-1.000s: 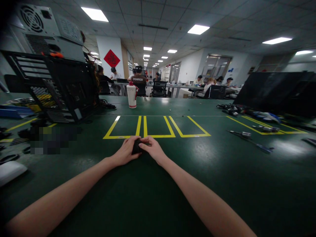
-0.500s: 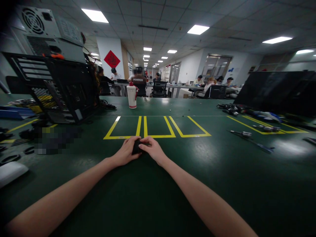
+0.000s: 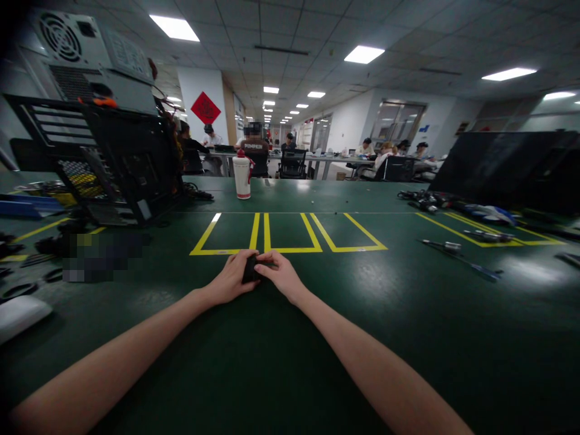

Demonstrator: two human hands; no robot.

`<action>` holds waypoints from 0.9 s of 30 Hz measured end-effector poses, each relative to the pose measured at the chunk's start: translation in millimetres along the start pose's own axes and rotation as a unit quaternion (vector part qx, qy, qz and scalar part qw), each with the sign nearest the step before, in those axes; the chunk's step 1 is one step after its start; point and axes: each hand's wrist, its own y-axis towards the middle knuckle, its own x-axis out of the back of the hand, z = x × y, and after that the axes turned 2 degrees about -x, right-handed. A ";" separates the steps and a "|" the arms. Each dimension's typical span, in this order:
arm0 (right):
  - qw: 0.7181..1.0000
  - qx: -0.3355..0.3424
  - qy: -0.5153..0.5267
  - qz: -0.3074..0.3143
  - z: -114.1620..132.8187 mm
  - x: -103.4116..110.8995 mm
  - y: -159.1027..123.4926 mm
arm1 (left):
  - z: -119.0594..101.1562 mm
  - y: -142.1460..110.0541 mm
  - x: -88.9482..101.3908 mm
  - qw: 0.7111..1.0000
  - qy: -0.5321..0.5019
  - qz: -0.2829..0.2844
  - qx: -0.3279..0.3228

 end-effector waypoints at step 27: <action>1.000 0.007 0.011 0.013 0.4 -0.7 -1.7 | -1.0 -0.1 1.1 1.000 -0.005 -0.001 0.008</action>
